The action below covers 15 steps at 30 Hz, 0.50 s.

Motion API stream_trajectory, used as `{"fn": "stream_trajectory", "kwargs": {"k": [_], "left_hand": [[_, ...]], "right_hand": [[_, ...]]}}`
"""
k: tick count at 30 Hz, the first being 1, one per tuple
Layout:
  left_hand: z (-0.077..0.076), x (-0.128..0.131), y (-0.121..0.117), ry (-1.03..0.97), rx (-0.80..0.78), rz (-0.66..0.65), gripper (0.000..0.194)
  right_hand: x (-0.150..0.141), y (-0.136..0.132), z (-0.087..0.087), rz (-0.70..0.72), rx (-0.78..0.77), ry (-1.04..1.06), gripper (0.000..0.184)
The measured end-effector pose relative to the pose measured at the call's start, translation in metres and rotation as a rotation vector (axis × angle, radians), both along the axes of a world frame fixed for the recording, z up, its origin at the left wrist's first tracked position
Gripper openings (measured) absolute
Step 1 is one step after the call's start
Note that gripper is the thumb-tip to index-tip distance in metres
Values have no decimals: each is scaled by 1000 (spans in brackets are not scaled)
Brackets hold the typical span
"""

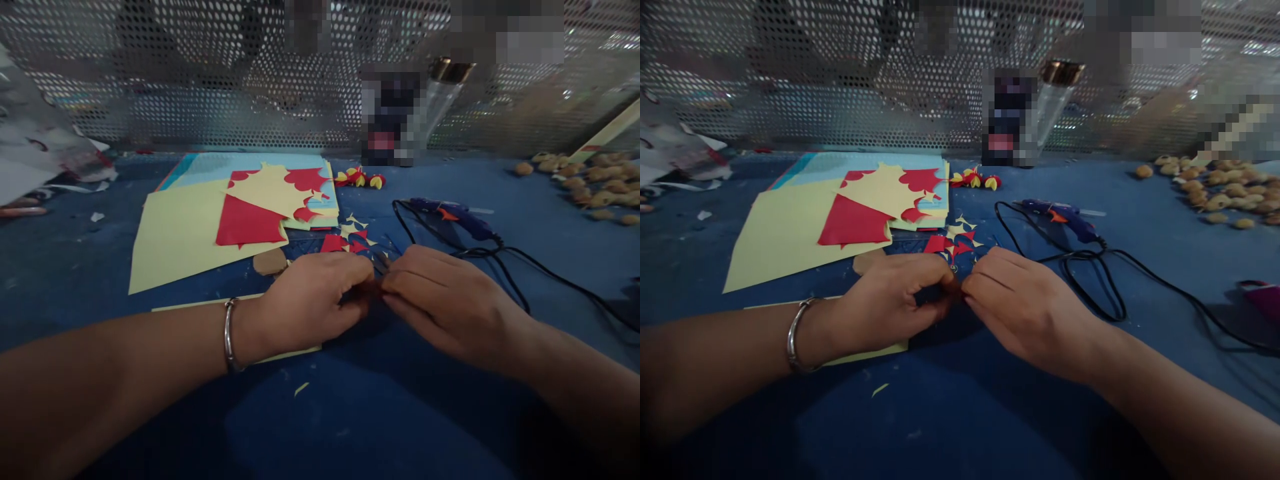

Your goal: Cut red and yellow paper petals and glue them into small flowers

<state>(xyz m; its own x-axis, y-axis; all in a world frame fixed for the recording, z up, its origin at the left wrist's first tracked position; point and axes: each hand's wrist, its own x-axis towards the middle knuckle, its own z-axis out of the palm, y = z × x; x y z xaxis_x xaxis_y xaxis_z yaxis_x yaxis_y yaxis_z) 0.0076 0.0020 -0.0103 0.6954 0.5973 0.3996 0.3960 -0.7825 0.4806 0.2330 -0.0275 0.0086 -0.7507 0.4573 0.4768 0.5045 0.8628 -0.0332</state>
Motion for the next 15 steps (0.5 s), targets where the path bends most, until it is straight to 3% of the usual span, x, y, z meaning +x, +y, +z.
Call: {"fn": "stream_trajectory", "kwargs": {"k": [6, 15], "left_hand": [[1, 0, 2, 15, -18, 2, 6], [0, -1, 2, -18, -13, -35, 6]], "right_hand": [[2, 1, -2, -35, -88, 33, 14], [6, 5, -6, 0, -58, -33, 15]]}}
